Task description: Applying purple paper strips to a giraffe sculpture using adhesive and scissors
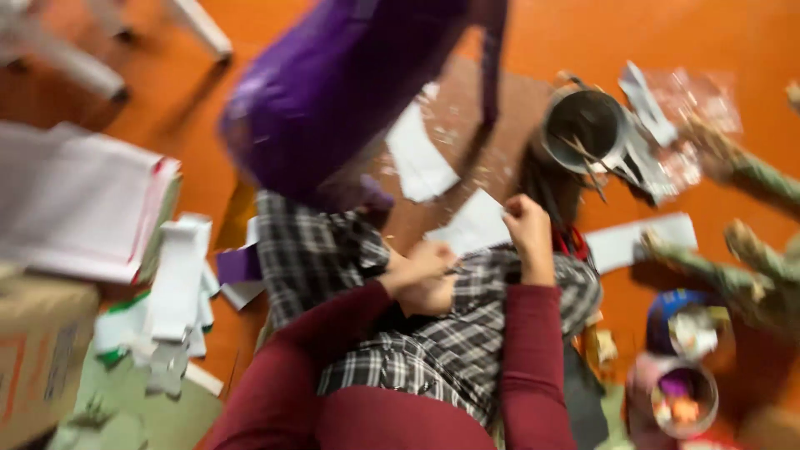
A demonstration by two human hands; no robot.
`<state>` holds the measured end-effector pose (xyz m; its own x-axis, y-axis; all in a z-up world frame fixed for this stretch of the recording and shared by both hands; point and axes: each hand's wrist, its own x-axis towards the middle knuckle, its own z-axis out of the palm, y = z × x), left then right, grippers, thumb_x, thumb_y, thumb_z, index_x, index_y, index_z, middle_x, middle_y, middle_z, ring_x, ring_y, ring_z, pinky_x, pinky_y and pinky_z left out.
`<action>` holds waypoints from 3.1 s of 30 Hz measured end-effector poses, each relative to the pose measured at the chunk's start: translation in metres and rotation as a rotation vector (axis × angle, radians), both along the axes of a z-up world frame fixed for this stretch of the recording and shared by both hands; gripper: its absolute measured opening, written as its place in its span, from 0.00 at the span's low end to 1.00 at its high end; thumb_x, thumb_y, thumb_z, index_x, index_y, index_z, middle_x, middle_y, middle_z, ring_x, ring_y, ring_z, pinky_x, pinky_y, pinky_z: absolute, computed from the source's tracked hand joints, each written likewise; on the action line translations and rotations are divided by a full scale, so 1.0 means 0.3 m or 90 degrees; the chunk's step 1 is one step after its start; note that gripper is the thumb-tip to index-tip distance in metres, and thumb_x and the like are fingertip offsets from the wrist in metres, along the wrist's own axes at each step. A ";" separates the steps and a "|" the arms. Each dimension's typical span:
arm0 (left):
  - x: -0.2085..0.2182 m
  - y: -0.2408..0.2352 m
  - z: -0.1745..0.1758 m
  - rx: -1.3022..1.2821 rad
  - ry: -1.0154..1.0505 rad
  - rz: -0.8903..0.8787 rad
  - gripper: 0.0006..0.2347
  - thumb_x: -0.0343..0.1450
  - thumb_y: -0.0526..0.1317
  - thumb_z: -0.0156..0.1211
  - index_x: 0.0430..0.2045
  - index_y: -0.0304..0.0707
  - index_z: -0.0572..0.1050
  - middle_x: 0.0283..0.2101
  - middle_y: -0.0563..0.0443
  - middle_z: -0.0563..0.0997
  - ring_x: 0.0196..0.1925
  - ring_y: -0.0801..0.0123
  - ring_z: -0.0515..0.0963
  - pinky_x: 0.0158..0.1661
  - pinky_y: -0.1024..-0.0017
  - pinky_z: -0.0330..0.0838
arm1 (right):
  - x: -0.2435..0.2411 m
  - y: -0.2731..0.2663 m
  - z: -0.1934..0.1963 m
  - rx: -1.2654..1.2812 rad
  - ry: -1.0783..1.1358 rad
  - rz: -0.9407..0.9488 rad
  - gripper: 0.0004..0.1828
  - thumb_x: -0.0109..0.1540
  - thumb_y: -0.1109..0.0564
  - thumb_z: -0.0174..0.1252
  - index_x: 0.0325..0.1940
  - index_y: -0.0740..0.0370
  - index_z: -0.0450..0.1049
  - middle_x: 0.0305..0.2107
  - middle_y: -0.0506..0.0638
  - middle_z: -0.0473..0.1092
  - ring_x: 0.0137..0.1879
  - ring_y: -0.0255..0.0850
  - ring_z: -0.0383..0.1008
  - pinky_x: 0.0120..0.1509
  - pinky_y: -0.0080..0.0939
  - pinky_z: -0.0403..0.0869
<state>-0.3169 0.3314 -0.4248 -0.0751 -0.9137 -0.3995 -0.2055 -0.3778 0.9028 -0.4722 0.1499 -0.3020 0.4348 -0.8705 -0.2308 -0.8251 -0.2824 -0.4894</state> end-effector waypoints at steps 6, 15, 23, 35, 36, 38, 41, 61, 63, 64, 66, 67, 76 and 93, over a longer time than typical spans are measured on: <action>0.169 -0.015 0.062 -0.001 -0.305 0.107 0.15 0.62 0.41 0.65 0.40 0.60 0.71 0.34 0.60 0.75 0.40 0.66 0.81 0.41 0.65 0.76 | 0.019 -0.055 -0.032 -0.006 -0.055 -0.298 0.08 0.55 0.43 0.64 0.28 0.45 0.79 0.25 0.45 0.76 0.39 0.48 0.78 0.42 0.49 0.76; 0.126 -0.094 0.171 -0.068 -0.588 0.045 0.26 0.56 0.53 0.73 0.38 0.39 0.67 0.37 0.48 0.66 0.42 0.49 0.73 0.39 0.55 0.70 | 0.117 -0.064 -0.088 -0.032 -0.058 -0.065 0.20 0.60 0.58 0.55 0.57 0.47 0.75 0.42 0.51 0.75 0.51 0.50 0.76 0.54 0.50 0.75; 0.167 -0.075 0.211 -0.062 -0.435 0.077 0.21 0.59 0.47 0.73 0.36 0.43 0.66 0.39 0.47 0.68 0.46 0.47 0.74 0.44 0.53 0.69 | 0.305 -0.222 -0.117 0.065 -0.041 -0.060 0.46 0.56 0.66 0.57 0.76 0.50 0.51 0.50 0.61 0.61 0.58 0.61 0.65 0.61 0.61 0.71; 0.240 -0.072 0.126 0.059 -0.127 0.268 0.08 0.61 0.40 0.68 0.29 0.41 0.78 0.27 0.44 0.79 0.34 0.56 0.82 0.35 0.62 0.74 | 0.260 -0.118 -0.107 0.093 -0.109 0.181 0.37 0.57 0.69 0.47 0.69 0.45 0.64 0.53 0.70 0.64 0.59 0.72 0.67 0.59 0.67 0.71; 0.242 -0.067 0.102 0.060 -0.126 0.265 0.08 0.61 0.40 0.68 0.29 0.41 0.78 0.27 0.44 0.79 0.34 0.56 0.82 0.35 0.62 0.74 | 0.263 -0.025 -0.105 0.094 -0.108 0.178 0.37 0.57 0.69 0.47 0.69 0.45 0.64 0.53 0.70 0.64 0.59 0.72 0.67 0.59 0.67 0.71; 0.246 -0.071 0.057 0.163 -0.003 0.343 0.11 0.60 0.42 0.67 0.32 0.45 0.77 0.22 0.56 0.79 0.23 0.76 0.76 0.26 0.77 0.70 | 0.271 0.149 -0.097 -0.054 0.168 0.295 0.26 0.62 0.37 0.51 0.65 0.31 0.66 0.65 0.53 0.57 0.67 0.58 0.60 0.52 0.61 0.76; 0.261 -0.074 0.039 0.157 -0.010 0.333 0.12 0.59 0.40 0.67 0.34 0.43 0.78 0.22 0.54 0.80 0.22 0.76 0.76 0.22 0.78 0.67 | 0.260 0.153 -0.038 -0.120 0.289 0.274 0.22 0.59 0.44 0.53 0.52 0.56 0.71 0.63 0.66 0.52 0.69 0.66 0.47 0.59 0.79 0.60; 0.347 -0.150 0.084 0.044 0.321 0.431 0.15 0.74 0.35 0.45 0.55 0.41 0.69 0.46 0.48 0.79 0.44 0.70 0.80 0.46 0.62 0.78 | 0.034 -0.046 0.083 -0.409 0.141 -0.147 0.11 0.63 0.53 0.56 0.48 0.57 0.74 0.25 0.57 0.66 0.30 0.54 0.75 0.26 0.51 0.75; 0.356 -0.149 0.015 0.061 0.351 0.457 0.13 0.76 0.38 0.47 0.54 0.42 0.69 0.44 0.51 0.79 0.41 0.73 0.80 0.43 0.65 0.80 | 0.061 -0.018 0.022 -0.335 0.084 -0.193 0.19 0.62 0.50 0.58 0.56 0.58 0.74 0.23 0.59 0.68 0.26 0.54 0.76 0.24 0.53 0.75; 0.365 -0.149 -0.035 0.079 0.349 0.474 0.13 0.74 0.38 0.54 0.53 0.42 0.69 0.44 0.50 0.79 0.41 0.70 0.80 0.43 0.62 0.80 | 0.067 -0.019 0.026 -0.220 -0.079 -0.286 0.16 0.62 0.52 0.58 0.54 0.56 0.76 0.19 0.53 0.70 0.26 0.48 0.77 0.25 0.47 0.75; 0.371 -0.139 -0.078 0.104 0.345 0.500 0.14 0.72 0.39 0.60 0.51 0.43 0.69 0.45 0.48 0.80 0.41 0.68 0.81 0.43 0.60 0.81 | 0.059 -0.033 0.001 -0.091 -0.238 -0.370 0.14 0.62 0.55 0.58 0.52 0.54 0.78 0.15 0.46 0.72 0.27 0.41 0.78 0.25 0.42 0.74; 0.363 -0.142 -0.073 0.122 0.359 0.497 0.14 0.72 0.39 0.62 0.49 0.43 0.70 0.45 0.48 0.79 0.43 0.66 0.80 0.44 0.55 0.79 | 0.044 -0.056 -0.022 0.060 -0.332 -0.441 0.13 0.64 0.52 0.56 0.51 0.51 0.78 0.20 0.49 0.73 0.26 0.39 0.76 0.20 0.37 0.73; 0.339 -0.130 -0.193 0.142 0.388 0.522 0.15 0.70 0.37 0.64 0.49 0.38 0.69 0.45 0.42 0.79 0.44 0.62 0.80 0.44 0.52 0.77 | 0.026 -0.015 0.000 0.302 -0.479 -0.446 0.14 0.69 0.52 0.47 0.52 0.59 0.74 0.17 0.54 0.69 0.16 0.35 0.66 0.13 0.28 0.60; 0.306 -0.133 -0.264 0.276 0.463 0.651 0.15 0.65 0.35 0.67 0.43 0.28 0.76 0.37 0.46 0.79 0.38 0.66 0.79 0.43 0.58 0.76 | 0.340 0.218 0.055 -0.026 0.166 0.117 0.22 0.66 0.53 0.45 0.61 0.29 0.69 0.23 0.53 0.74 0.34 0.55 0.78 0.42 0.56 0.77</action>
